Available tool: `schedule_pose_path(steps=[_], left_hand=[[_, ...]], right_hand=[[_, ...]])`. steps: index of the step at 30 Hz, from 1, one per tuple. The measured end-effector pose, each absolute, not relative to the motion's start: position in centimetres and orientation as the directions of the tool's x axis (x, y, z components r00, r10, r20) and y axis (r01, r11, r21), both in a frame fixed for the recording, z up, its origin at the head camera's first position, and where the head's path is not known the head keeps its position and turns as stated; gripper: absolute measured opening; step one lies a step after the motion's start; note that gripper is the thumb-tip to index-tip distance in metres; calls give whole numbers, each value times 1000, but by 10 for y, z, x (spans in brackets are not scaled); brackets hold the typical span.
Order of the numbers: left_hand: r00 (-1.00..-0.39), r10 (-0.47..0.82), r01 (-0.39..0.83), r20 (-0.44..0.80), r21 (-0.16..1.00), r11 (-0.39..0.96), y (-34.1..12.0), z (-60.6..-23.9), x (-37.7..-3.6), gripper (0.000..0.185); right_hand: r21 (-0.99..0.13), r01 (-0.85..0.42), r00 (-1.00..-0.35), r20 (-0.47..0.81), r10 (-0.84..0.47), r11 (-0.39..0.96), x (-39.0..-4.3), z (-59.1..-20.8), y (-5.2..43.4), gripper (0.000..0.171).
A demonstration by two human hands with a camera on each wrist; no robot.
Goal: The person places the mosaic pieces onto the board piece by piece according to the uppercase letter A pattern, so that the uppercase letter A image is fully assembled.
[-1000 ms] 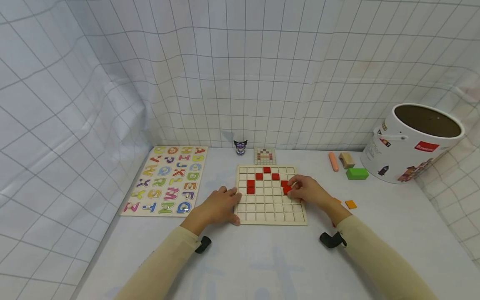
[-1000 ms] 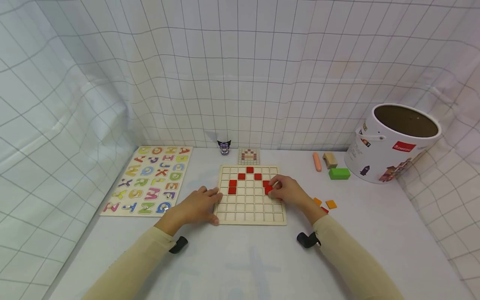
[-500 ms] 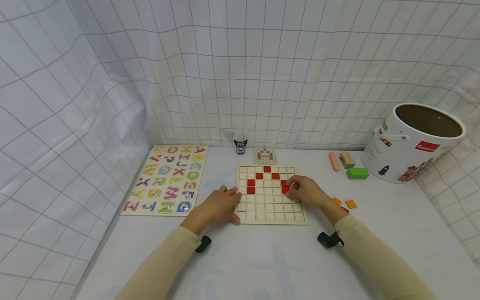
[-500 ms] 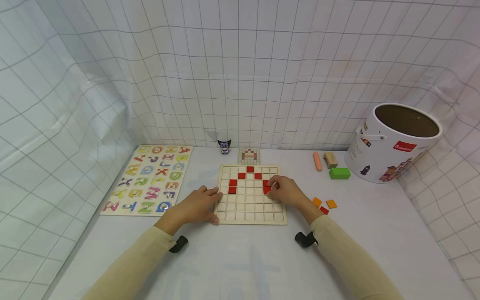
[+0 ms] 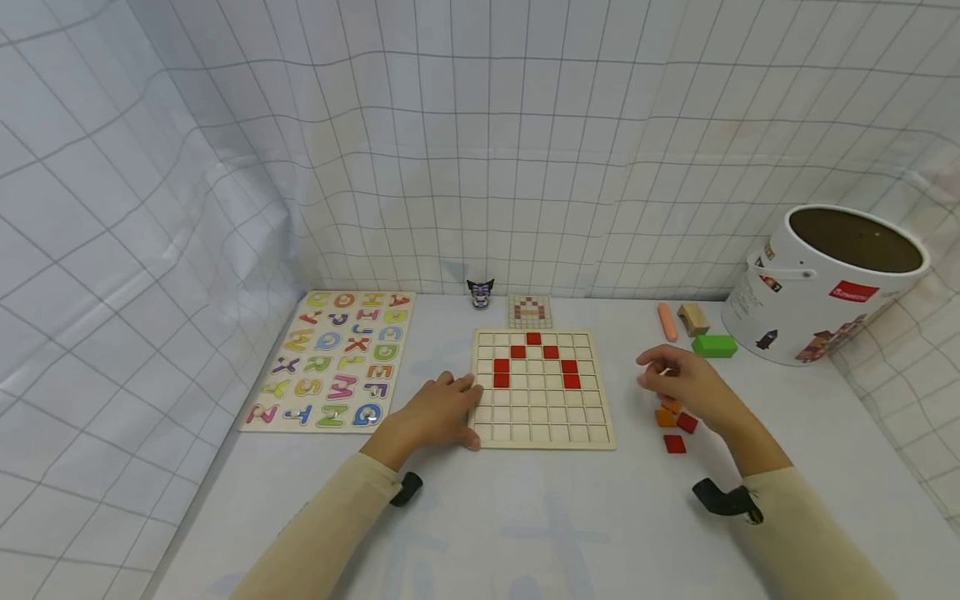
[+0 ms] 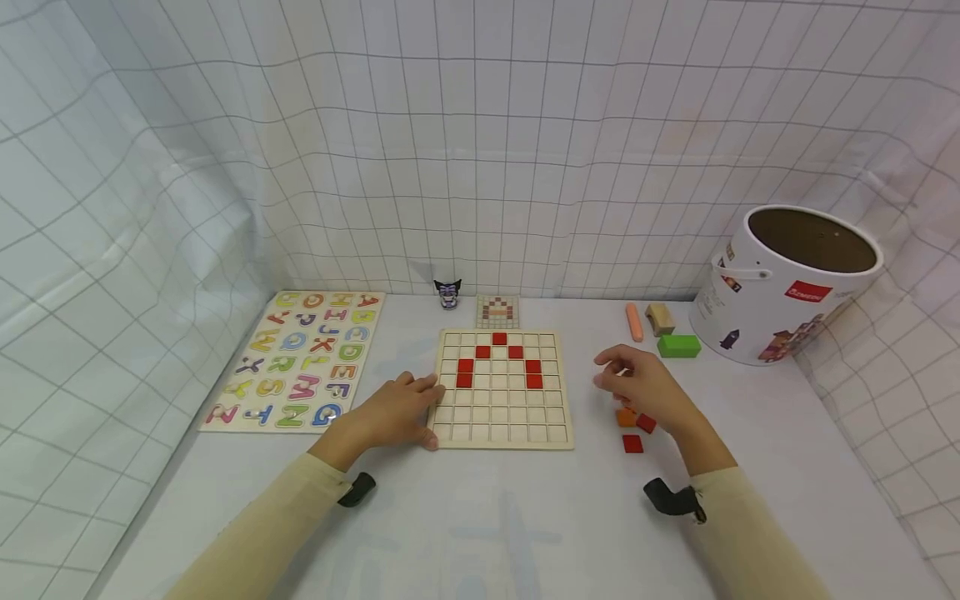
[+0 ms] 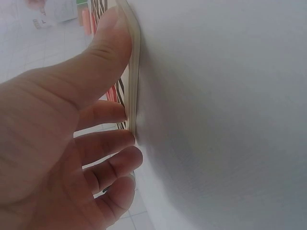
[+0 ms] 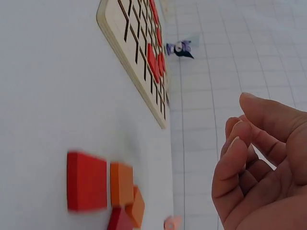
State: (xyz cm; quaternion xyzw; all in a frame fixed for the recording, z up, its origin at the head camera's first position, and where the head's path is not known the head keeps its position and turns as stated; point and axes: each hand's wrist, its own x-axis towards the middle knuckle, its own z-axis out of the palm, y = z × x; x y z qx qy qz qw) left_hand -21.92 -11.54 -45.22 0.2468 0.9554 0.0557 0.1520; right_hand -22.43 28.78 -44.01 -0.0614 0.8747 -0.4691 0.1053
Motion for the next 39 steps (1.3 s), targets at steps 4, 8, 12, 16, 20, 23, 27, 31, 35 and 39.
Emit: schedule_pose_path(steps=[4,8,12,16,20,23,27,31,35,39], left_hand=[[-833,485,453,-265,176,874,-115,-452,-219,87],[-835,483,452,-264,175,875,-115,-451,-219,87],[-835,483,450,-263,177,875,-115,-451,-218,87],[-833,489,457,-258,176,872,-115,-451,-218,87],[-834,485,453,-263,175,874,-116,-451,-218,87],[-833,484,451,-268,180,874,-117,-451,-219,87],[-829,489,456,-270,181,872,-117,-451,-220,87],[-829,492,461,-266,174,870,-117,-452,-220,87],[-829,496,465,-260,173,868,-117,-453,-220,87],[-827,496,465,-264,173,868,-116,-453,-220,87]], right_hand=[[-826,-5,-968,-138,-211,564,-204,-438,323,44],[-807,16,-954,-189,-233,591,-189,-442,351,43],[-788,41,-934,-248,-256,614,-180,-449,369,43],[-771,46,-923,-275,-267,635,-178,-455,375,44],[-740,12,-927,-260,-269,673,-180,-462,371,47],[-705,-18,-929,-250,-273,709,-181,-466,368,50],[-662,-24,-933,-254,-255,749,-181,-471,363,48],[-637,-36,-942,-235,-239,770,-181,-475,359,44],[-629,-45,-950,-212,-227,776,-180,-476,357,43],[-631,-57,-951,-202,-235,774,-180,-476,356,38]])
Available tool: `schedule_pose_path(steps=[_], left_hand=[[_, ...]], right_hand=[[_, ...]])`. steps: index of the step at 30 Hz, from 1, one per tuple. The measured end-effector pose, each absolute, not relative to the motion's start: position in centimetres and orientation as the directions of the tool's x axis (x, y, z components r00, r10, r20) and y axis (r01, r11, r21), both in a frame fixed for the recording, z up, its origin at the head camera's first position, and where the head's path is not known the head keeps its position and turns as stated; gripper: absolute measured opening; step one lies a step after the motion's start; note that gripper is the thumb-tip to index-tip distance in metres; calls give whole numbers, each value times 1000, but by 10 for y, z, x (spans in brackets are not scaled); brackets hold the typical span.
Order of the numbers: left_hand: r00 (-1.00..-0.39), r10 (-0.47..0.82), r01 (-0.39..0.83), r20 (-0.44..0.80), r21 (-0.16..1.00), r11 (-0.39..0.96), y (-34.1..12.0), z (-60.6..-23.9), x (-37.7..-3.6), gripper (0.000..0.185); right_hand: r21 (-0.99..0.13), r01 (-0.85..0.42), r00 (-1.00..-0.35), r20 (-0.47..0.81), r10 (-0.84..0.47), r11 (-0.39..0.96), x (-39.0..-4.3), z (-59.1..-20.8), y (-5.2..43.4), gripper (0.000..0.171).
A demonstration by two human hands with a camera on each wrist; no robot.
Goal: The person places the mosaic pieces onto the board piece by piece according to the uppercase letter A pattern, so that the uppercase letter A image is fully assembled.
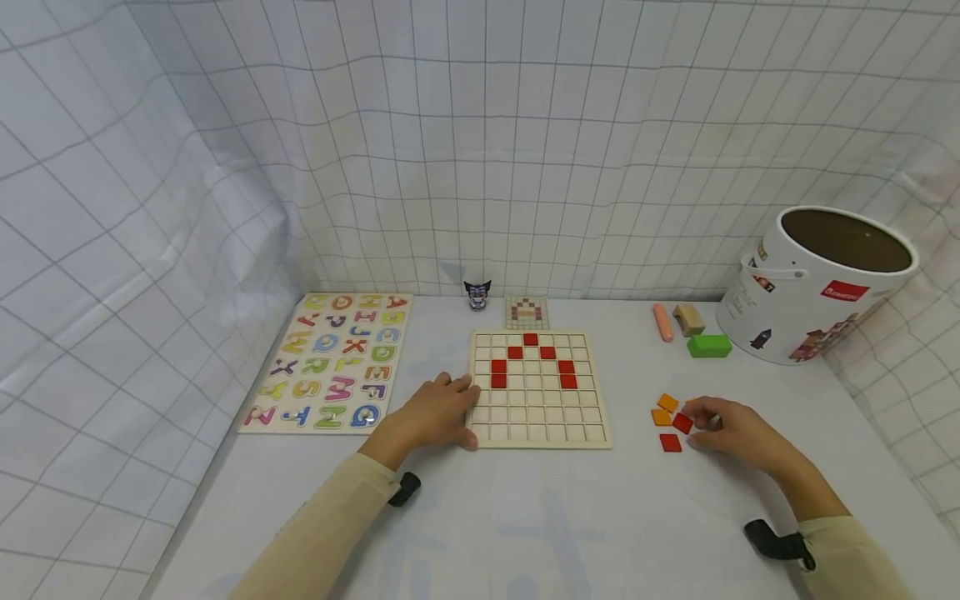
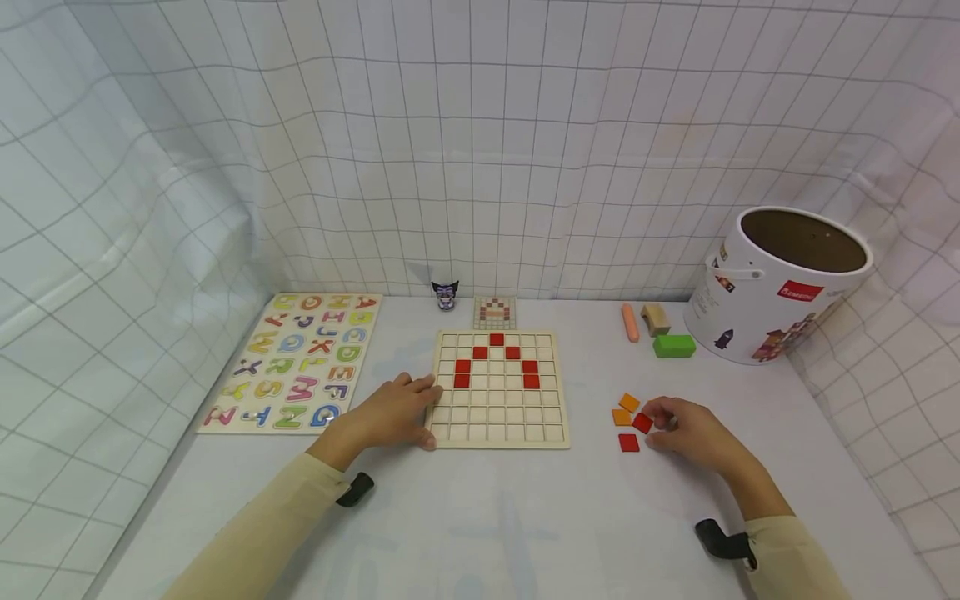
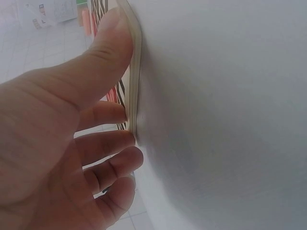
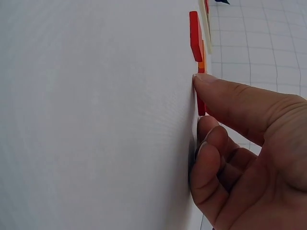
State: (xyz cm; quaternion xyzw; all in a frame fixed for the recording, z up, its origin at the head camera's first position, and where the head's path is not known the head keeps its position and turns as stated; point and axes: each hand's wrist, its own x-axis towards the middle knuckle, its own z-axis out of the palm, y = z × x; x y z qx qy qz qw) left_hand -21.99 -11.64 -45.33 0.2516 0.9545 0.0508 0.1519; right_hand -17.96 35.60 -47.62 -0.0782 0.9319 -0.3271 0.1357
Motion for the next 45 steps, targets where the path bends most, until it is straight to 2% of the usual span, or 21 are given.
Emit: schedule_pose_path(steps=[8,18,27,33,37,45], left_hand=[[-826,498,470,-264,163,867,-116,-453,-220,87],[-826,502,474,-257,166,865,-116,-452,-220,86],[-822,505,480,-262,159,863,-116,-455,-221,87],[-824,504,476,-260,167,864,-116,-453,-220,86],[-825,503,474,-258,169,864,-116,-452,-219,86],[-819,515,487,-252,169,857,-117,-452,-219,86]], right_hand=[[-636,-43,-944,-226,-239,770,-181,-478,353,37],[-604,-69,-942,-221,-251,794,-182,-480,351,31],[-555,-72,-951,-214,-225,829,-181,-480,354,32],[-579,-122,-945,-181,-273,806,-178,-480,356,26],[-589,-120,-941,-190,-281,799,-177,-477,357,28],[-757,49,-955,-226,-192,651,-187,-465,356,37]])
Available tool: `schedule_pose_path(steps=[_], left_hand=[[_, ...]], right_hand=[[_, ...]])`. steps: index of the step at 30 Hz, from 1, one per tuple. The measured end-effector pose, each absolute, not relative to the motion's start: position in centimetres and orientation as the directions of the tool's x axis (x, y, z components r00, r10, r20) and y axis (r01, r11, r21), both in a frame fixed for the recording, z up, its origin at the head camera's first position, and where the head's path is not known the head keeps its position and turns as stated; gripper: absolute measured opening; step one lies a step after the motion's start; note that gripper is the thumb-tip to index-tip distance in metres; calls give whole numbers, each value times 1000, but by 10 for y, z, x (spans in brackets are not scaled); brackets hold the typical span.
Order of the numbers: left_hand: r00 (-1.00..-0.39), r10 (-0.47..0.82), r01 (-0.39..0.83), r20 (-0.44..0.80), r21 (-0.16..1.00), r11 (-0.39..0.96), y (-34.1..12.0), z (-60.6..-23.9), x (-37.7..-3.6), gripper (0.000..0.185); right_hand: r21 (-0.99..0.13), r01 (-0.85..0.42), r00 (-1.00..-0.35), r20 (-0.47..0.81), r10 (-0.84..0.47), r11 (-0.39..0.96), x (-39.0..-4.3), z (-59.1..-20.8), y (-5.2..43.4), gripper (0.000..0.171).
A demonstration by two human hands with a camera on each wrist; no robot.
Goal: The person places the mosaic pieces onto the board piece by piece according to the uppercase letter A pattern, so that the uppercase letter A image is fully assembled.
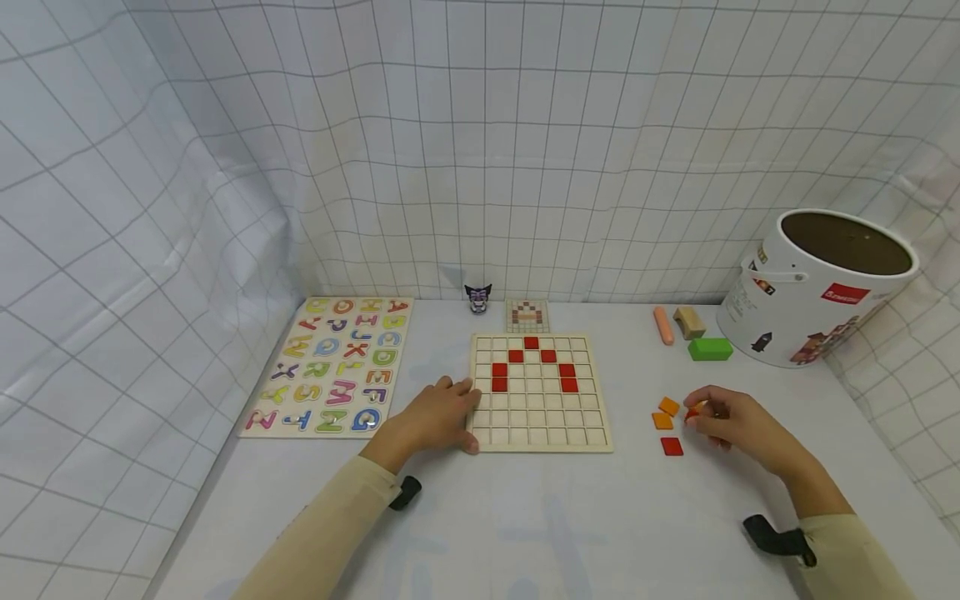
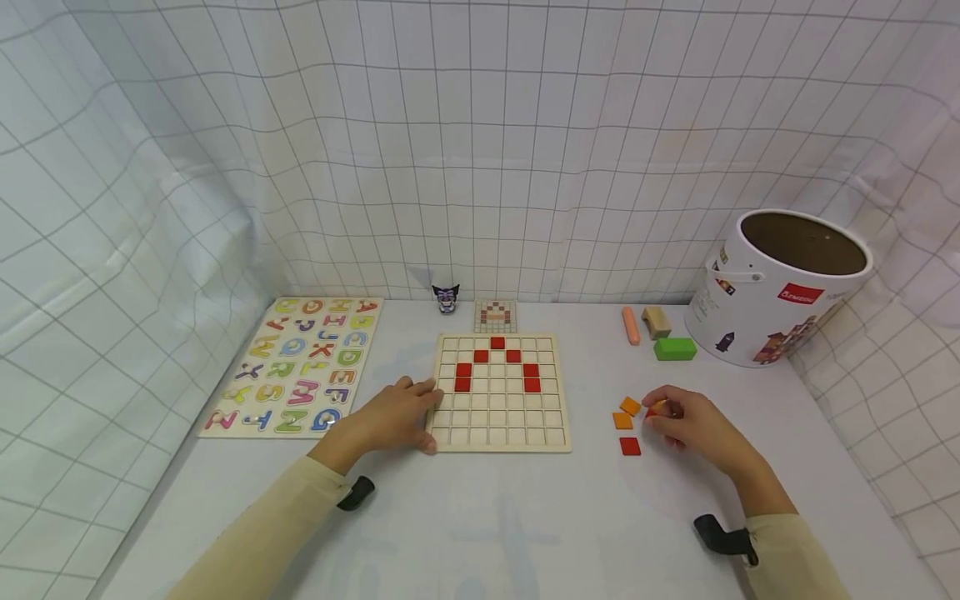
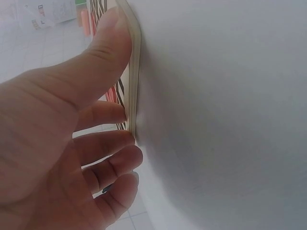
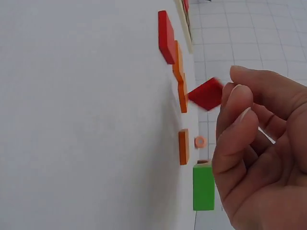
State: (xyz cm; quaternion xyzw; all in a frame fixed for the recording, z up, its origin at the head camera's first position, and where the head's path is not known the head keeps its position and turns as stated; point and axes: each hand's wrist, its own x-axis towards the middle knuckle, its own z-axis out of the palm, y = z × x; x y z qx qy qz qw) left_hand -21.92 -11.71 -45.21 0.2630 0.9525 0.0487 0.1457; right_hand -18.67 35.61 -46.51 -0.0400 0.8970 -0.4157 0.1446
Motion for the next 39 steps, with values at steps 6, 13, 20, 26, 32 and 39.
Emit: schedule_pose_path(steps=[6,13,20,26,32,39], left_hand=[[-820,513,484,-252,172,858,-117,-452,-219,86],[-824,500,470,-265,172,866,-118,-450,-219,87],[-824,500,464,-267,189,866,-117,-451,-221,86],[-829,494,460,-261,182,869,-115,-452,-219,85],[-831,489,453,-264,187,871,-115,-451,-218,85],[-832,487,453,-264,184,873,-115,-452,-218,86]], right_hand=[[-758,21,-974,-163,-158,651,-196,-456,351,36],[-687,-8,-965,-186,-187,727,-208,-457,343,41],[-557,-19,-961,-220,-169,830,-221,-466,327,46],[-534,-51,-952,-229,-202,844,-222,-470,324,32],[-494,-20,-967,-213,-143,869,-222,-469,326,34],[-647,87,-978,-201,-60,757,-222,-468,331,26]])
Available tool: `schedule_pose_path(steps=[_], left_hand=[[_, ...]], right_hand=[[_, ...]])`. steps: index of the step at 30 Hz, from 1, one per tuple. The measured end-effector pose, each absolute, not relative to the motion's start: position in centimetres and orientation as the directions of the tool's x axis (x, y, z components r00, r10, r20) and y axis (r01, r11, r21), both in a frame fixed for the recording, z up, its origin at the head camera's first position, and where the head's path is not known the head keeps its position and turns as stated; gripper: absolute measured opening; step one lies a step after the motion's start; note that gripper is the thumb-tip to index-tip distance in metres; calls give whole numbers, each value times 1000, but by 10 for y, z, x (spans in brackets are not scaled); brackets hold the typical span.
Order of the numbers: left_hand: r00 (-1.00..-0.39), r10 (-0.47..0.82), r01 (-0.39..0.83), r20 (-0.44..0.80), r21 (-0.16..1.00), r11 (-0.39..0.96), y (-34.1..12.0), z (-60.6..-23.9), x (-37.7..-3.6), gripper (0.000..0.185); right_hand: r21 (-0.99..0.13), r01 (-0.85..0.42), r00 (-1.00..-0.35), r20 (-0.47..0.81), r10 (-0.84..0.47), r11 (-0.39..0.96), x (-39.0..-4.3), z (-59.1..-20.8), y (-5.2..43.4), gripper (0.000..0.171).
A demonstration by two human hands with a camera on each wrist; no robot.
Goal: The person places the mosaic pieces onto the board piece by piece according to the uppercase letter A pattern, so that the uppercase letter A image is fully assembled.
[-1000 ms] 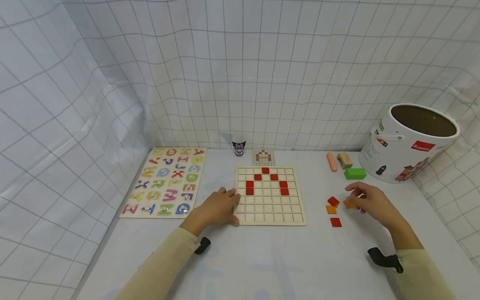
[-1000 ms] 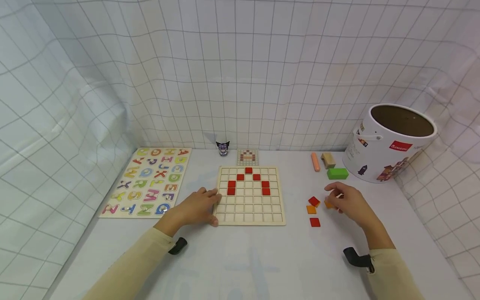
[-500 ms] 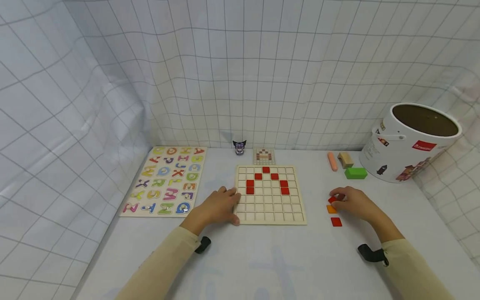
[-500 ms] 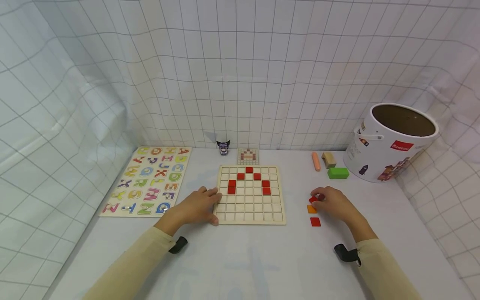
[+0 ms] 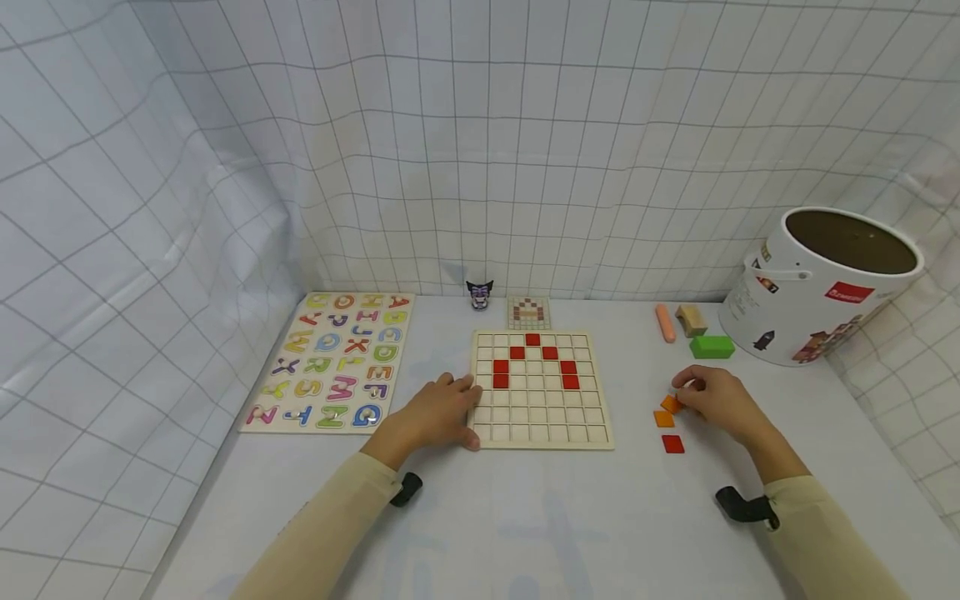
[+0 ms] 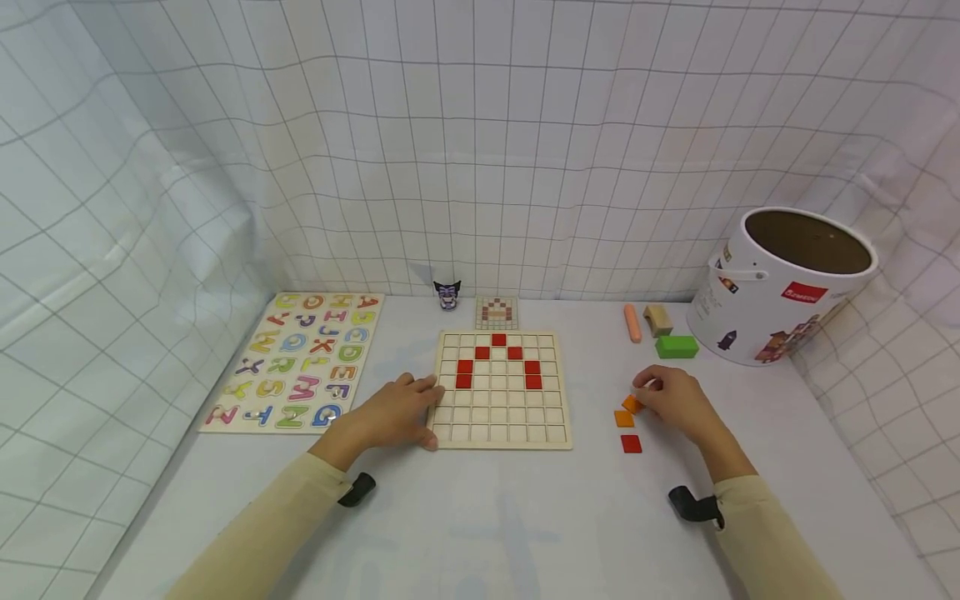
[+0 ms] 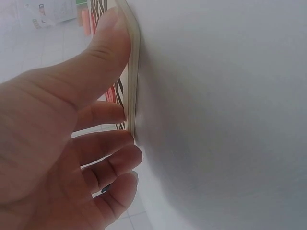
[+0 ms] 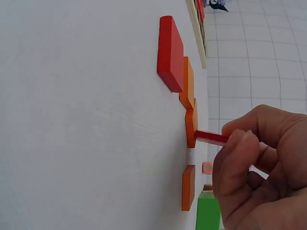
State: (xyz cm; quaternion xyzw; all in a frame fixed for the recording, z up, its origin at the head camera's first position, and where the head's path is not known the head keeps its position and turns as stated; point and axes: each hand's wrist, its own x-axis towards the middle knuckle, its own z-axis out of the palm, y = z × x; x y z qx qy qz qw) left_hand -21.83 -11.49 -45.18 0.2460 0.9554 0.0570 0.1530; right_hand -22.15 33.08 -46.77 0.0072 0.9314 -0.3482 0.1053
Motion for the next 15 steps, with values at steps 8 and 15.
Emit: schedule_pose_path(steps=[8,15], left_hand=[[-833,486,452,-263,182,873,-115,-453,-219,86],[-833,485,452,-267,178,874,-115,-453,-219,86]], right_hand=[[-642,99,-973,-222,-61,760,-222,-463,341,32],[-568,-12,-937,-281,-208,823,-220,-466,349,38]])
